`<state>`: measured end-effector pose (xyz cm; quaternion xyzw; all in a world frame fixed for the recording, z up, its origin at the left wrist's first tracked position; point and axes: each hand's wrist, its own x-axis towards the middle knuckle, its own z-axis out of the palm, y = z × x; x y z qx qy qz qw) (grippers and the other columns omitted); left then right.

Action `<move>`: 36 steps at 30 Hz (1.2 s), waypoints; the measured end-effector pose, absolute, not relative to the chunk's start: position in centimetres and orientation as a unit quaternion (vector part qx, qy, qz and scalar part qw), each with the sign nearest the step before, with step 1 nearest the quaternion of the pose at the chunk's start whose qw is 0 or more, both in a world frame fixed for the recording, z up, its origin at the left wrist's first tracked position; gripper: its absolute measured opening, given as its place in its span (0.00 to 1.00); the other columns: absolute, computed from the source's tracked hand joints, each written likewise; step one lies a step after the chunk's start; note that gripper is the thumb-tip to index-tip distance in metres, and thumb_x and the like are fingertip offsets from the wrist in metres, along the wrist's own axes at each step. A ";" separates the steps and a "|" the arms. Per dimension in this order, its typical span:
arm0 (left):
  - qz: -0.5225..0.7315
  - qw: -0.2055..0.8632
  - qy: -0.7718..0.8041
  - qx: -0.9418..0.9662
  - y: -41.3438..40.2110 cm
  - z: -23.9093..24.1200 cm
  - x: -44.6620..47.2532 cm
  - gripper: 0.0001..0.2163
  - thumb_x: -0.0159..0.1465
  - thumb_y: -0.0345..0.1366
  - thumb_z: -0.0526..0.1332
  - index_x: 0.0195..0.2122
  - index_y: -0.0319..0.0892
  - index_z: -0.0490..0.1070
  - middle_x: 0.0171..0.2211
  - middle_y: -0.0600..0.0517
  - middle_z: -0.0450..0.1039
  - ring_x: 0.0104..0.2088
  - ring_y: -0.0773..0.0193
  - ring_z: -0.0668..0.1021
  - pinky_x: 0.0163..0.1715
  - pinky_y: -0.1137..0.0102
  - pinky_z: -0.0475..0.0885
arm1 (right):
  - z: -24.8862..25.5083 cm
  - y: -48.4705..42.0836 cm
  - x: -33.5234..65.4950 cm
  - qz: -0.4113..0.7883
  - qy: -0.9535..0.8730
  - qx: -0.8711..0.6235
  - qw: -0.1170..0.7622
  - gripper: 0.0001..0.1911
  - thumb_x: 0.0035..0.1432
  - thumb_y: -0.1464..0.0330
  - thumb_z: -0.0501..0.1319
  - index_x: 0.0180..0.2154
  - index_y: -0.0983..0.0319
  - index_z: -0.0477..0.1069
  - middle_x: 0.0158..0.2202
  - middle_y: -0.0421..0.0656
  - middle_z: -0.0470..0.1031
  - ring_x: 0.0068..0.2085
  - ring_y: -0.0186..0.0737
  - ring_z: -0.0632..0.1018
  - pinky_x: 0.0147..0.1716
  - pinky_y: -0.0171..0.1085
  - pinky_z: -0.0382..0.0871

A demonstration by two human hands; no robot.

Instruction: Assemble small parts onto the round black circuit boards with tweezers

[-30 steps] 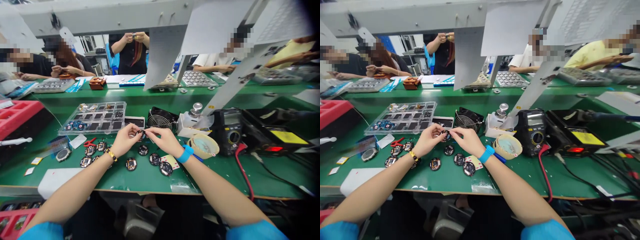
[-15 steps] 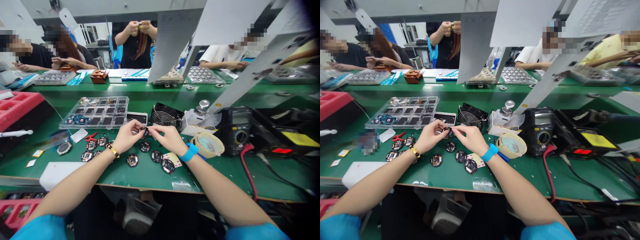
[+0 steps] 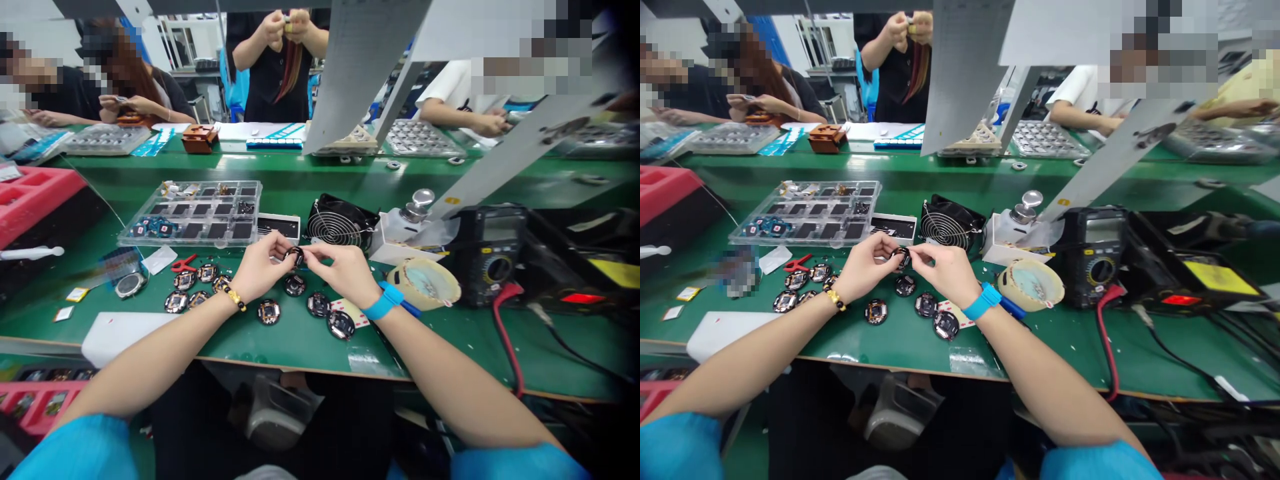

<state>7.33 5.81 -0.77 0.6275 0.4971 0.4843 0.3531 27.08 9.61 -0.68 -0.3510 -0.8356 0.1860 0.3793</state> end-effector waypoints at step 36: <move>0.517 0.349 0.493 0.606 5.8 -0.8 7.7 0.10 0.63 0.38 0.70 0.39 0.42 0.71 0.35 0.51 0.75 0.36 0.66 0.80 0.35 0.73 0.81 | -0.2 8.5 26.6 0.117 -0.791 -0.395 0.453 0.05 0.62 0.70 0.64 0.35 0.59 0.81 0.33 0.39 0.86 0.34 0.40 0.86 0.35 0.36 0.76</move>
